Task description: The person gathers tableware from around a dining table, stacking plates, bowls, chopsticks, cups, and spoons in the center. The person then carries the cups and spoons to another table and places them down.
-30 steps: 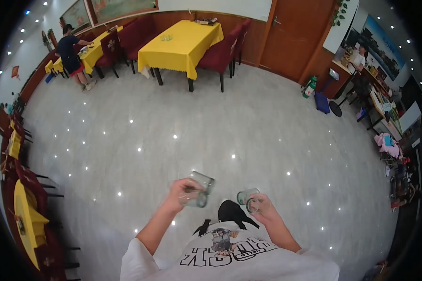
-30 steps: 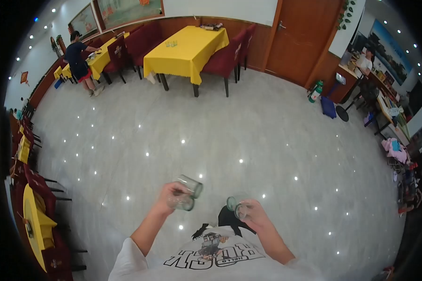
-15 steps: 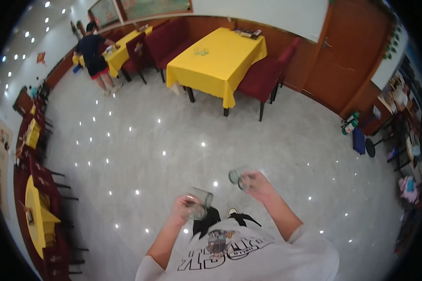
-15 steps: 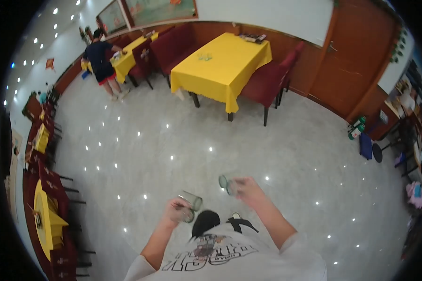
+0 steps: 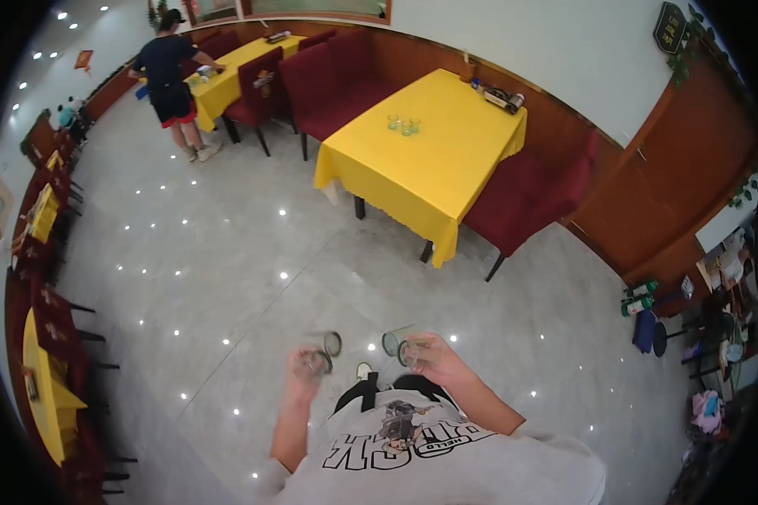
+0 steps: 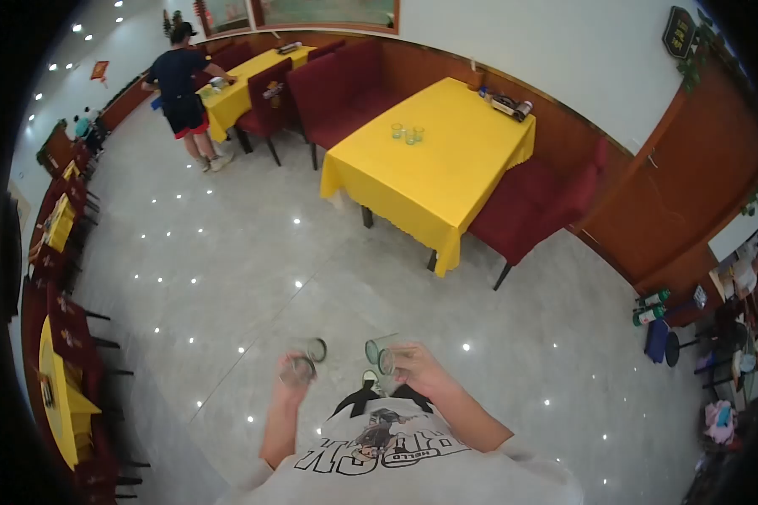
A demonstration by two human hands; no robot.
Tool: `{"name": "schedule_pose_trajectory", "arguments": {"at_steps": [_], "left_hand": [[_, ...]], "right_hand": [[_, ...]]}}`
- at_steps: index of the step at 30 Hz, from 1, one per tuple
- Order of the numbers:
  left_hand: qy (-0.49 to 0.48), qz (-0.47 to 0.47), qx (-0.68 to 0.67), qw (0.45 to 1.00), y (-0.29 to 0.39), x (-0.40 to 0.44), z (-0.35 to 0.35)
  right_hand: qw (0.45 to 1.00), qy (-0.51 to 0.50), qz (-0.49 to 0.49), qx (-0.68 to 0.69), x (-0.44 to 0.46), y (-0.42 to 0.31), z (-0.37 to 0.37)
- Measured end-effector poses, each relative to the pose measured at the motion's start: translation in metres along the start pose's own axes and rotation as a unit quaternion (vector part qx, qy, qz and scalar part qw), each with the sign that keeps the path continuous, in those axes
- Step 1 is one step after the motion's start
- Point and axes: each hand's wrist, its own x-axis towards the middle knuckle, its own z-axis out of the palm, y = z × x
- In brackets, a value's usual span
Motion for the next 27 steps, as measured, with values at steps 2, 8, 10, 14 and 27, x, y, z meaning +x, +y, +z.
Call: {"name": "schedule_pose_trajectory", "arguments": {"at_steps": [2, 8, 10, 14, 27], "left_hand": [[-0.036, -0.009, 0.052, 0.998, 0.024, 0.075, 0.01], [-0.148, -0.026, 0.181, 0.972, 0.046, 0.248, 0.082], [-0.149, -0.058, 0.178, 0.971, 0.016, 0.288, 0.1], [-0.096, -0.143, 0.131, 0.976, -0.027, 0.361, 0.127], [-0.19, 0.126, 0.628, 0.744, -0.027, 0.66, 0.118]], "right_hand": [[0.998, 0.009, -0.048, -0.049, 0.029, -0.023, -0.026], [0.99, 0.097, -0.101, 0.033, 0.108, -0.093, -0.062], [0.99, 0.113, -0.079, 0.043, 0.145, -0.106, -0.089], [0.988, 0.145, -0.013, 0.059, 0.224, -0.145, -0.118], [0.964, 0.255, -0.063, -0.049, 0.492, -0.26, -0.163]]}}
